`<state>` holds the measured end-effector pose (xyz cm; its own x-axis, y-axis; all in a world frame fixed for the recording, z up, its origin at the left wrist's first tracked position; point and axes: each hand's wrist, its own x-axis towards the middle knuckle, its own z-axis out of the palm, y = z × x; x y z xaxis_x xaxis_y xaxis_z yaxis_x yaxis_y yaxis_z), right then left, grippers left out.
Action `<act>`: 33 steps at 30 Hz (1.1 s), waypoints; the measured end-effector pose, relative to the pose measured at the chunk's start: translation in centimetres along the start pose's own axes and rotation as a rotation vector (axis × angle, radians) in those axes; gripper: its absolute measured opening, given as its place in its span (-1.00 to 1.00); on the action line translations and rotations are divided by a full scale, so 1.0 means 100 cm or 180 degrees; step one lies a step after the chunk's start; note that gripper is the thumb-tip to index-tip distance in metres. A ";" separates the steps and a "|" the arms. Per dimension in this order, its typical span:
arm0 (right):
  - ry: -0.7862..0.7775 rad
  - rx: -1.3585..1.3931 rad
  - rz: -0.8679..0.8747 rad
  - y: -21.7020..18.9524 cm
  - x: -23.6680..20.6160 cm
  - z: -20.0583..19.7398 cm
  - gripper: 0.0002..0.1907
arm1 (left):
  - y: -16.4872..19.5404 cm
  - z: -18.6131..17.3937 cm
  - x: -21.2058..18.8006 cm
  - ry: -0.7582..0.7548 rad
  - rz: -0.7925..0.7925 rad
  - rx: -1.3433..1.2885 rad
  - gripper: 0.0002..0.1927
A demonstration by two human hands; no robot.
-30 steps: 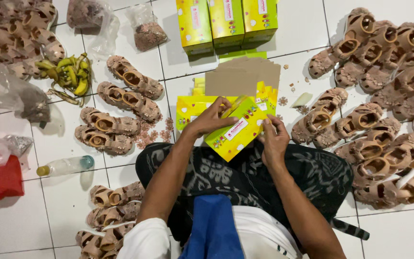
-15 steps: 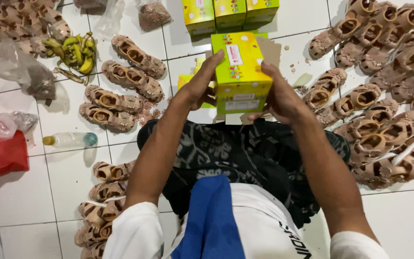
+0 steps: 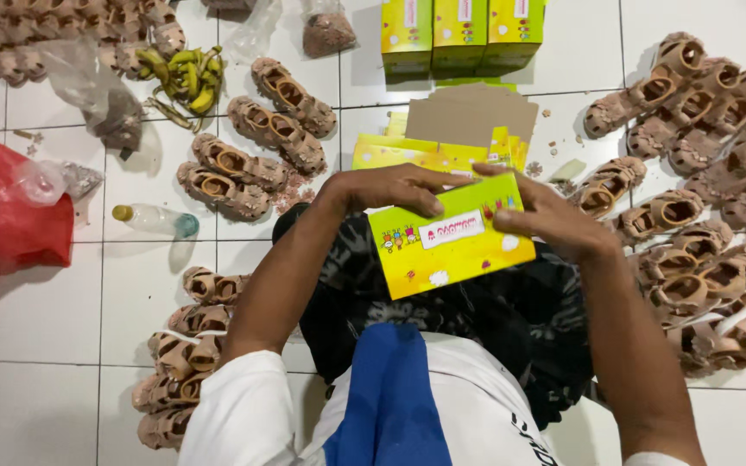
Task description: The person sits on the floor and packs pairs of sandals into yellow shoe boxes, placing each sandal inside, folding the box flaps closed, and stacking the finished boxes with others nearby.
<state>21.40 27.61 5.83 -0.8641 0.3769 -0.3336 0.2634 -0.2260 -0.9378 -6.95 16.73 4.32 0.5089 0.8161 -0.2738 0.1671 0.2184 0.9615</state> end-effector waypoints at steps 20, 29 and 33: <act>0.1349 0.1041 -0.0320 0.000 0.069 0.045 -0.52 | -0.021 -0.008 0.011 0.2296 0.0193 -0.2116 -0.18; 0.1578 -0.0624 0.0152 0.074 0.082 0.021 -0.69 | -0.109 -0.013 0.060 0.2934 -0.0560 -0.1391 -0.46; 0.2096 -0.0802 0.0050 0.091 0.078 -0.018 -0.63 | -0.119 -0.027 0.068 0.3595 -0.0590 0.0403 -0.43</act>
<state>17.85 30.07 -5.51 -0.4410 0.8586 -0.2614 0.4338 -0.0510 -0.8995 -7.76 21.12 -8.93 -0.5683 0.8049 -0.1707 0.2764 0.3821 0.8818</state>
